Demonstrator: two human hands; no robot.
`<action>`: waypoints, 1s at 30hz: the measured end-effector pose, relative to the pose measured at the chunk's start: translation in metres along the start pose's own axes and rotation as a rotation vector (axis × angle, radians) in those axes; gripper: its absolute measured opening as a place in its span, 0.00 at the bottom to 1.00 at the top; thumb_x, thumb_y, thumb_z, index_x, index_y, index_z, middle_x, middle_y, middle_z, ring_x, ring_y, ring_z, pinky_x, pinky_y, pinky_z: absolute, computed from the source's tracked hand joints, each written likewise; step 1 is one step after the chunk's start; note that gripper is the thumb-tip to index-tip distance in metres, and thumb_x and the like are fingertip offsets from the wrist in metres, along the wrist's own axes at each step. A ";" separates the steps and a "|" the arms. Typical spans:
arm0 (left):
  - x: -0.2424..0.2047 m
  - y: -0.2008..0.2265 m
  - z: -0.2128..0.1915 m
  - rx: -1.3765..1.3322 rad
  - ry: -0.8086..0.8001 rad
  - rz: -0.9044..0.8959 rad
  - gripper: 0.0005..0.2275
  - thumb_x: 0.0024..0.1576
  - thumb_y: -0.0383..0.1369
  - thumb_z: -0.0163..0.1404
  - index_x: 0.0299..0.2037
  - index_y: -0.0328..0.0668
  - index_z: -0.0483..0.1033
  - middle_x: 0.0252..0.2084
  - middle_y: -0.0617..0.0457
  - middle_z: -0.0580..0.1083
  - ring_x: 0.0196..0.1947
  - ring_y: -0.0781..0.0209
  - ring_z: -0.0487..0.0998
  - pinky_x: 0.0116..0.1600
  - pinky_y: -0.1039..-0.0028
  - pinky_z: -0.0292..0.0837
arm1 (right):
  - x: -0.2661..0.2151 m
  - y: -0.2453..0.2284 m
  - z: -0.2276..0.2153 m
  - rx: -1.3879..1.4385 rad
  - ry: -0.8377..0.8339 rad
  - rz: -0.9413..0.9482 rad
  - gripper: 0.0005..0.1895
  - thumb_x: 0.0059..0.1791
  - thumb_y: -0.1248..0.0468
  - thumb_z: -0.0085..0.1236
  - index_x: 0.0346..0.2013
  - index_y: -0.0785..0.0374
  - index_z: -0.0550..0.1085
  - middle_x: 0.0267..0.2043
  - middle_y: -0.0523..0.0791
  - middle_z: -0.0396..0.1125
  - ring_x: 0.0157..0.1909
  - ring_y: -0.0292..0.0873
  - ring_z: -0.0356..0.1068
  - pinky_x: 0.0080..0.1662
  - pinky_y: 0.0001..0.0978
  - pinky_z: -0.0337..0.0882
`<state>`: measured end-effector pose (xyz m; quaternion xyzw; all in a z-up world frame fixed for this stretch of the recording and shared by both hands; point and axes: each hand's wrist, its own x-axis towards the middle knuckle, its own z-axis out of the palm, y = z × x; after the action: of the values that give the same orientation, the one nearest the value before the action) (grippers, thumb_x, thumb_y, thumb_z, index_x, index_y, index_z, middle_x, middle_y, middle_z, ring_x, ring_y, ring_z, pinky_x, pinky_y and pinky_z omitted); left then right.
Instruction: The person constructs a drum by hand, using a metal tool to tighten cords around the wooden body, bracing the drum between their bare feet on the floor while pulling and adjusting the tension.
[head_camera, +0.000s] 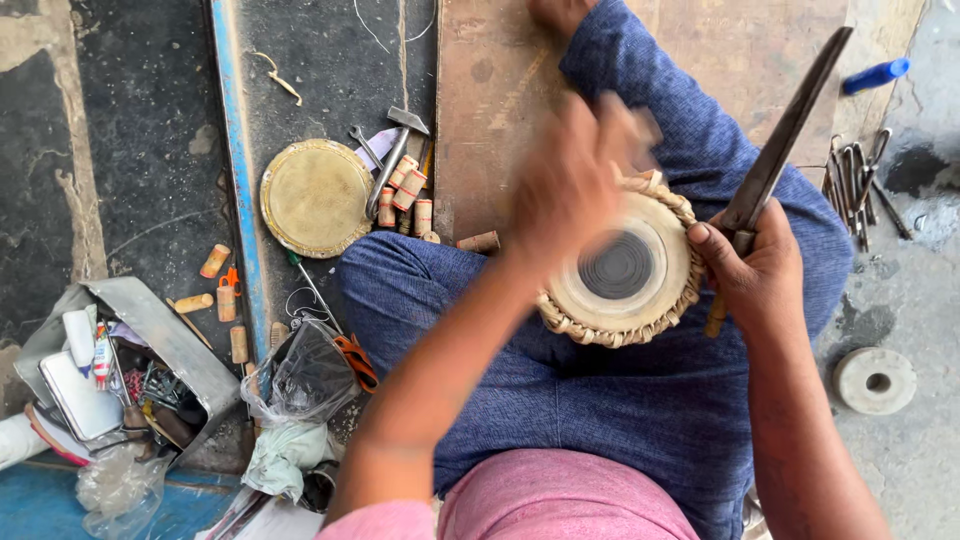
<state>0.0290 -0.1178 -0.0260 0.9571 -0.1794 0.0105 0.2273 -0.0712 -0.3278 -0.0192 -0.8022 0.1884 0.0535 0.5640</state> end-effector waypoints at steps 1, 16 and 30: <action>0.024 -0.020 0.003 0.014 0.130 -0.079 0.19 0.62 0.34 0.53 0.61 0.39 0.66 0.47 0.44 0.68 0.41 0.54 0.75 0.36 0.68 0.75 | 0.001 0.001 0.000 -0.019 -0.001 -0.005 0.18 0.52 0.57 0.67 0.41 0.63 0.67 0.28 0.39 0.66 0.26 0.31 0.64 0.29 0.24 0.65; -0.072 -0.034 0.006 -0.618 0.194 -0.242 0.15 0.63 0.45 0.52 0.39 0.40 0.77 0.34 0.50 0.75 0.33 0.53 0.77 0.40 0.64 0.72 | 0.009 0.005 0.001 -0.019 -0.041 -0.055 0.16 0.53 0.57 0.65 0.41 0.62 0.67 0.27 0.39 0.65 0.25 0.31 0.63 0.29 0.24 0.64; -0.081 -0.020 -0.038 -0.244 0.289 -0.104 0.13 0.67 0.38 0.49 0.54 0.39 0.77 0.39 0.49 0.66 0.38 0.55 0.72 0.41 0.65 0.71 | 0.011 -0.004 0.005 -0.146 -0.019 -0.088 0.18 0.53 0.53 0.66 0.40 0.63 0.68 0.26 0.39 0.64 0.26 0.32 0.63 0.29 0.26 0.63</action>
<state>-0.0380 -0.0574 -0.0087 0.9189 -0.0951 0.1143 0.3654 -0.0588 -0.3249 -0.0206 -0.8481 0.1432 0.0499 0.5076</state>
